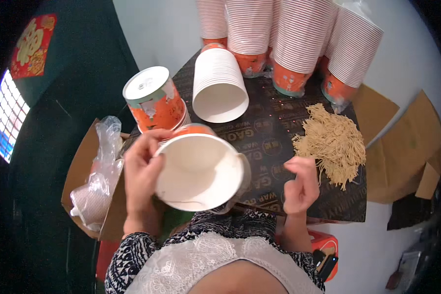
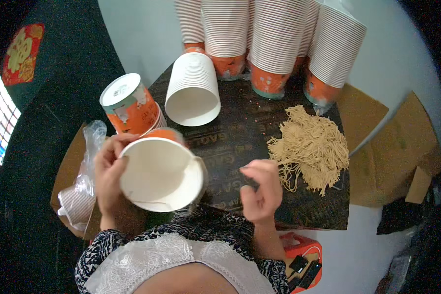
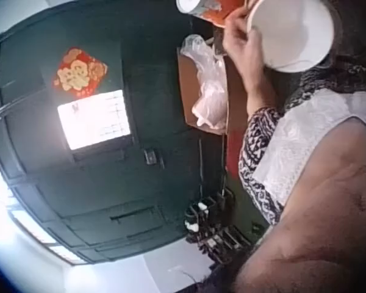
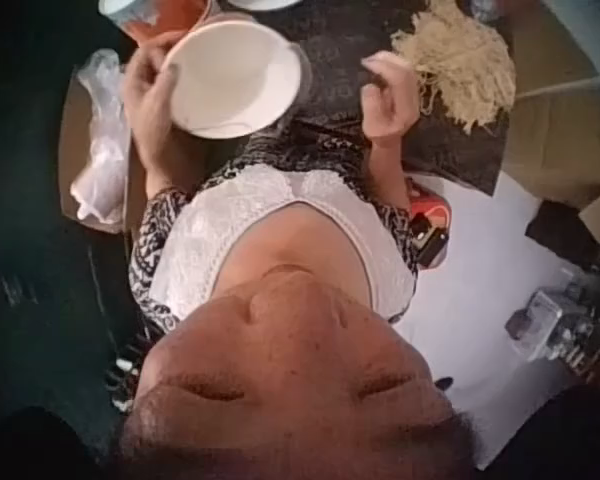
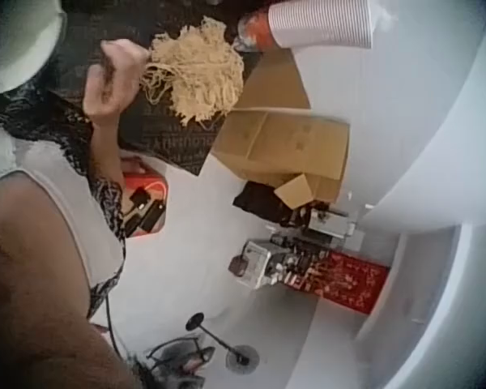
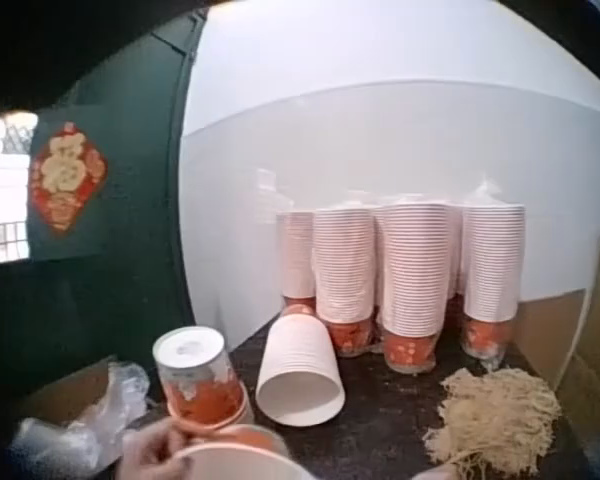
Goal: Attaching twine handles to paper buckets by threading and knotting them through pre-punched holes.
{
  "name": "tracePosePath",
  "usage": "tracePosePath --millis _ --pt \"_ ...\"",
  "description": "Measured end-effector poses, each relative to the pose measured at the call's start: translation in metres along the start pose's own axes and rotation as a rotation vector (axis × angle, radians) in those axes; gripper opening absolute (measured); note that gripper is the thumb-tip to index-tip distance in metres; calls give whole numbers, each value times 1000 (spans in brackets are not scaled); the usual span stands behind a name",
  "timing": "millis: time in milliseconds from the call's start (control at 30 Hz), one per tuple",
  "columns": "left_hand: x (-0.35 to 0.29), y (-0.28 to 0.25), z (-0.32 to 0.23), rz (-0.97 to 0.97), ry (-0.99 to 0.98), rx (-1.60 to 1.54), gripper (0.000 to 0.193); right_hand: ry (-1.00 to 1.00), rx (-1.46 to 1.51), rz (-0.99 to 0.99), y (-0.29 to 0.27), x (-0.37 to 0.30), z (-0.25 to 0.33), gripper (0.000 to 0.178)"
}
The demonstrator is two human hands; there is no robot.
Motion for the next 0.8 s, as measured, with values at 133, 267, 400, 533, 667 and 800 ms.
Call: tracePosePath --millis 133,267,400,533,667,800 --pt "2 -97 -11 -215 42 473 6 85 73 -68 3 -3 -14 22" --pt "3 -127 -53 -707 283 1102 14 127 87 13 8 -8 -24 14" --pt "59 -91 -74 -741 708 1410 22 158 115 19 9 -12 -27 12" --pt "117 -23 -56 -508 869 1468 20 166 138 -13 7 -18 -30 10" --pt "130 27 -24 -341 929 1457 16 227 178 -43 5 -28 -37 9" --pt "128 34 -16 -325 921 1480 16 271 157 -23 7 -29 -44 9"
Point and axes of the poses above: each hand's wrist, its own x-axis towards the middle knuckle, its own y-axis out of the palm, z = x × y, the point moved 8 cm from there along x, towards the middle knuckle, and after that the axes turned 4 degrees about -y, right-handed, at the moved point
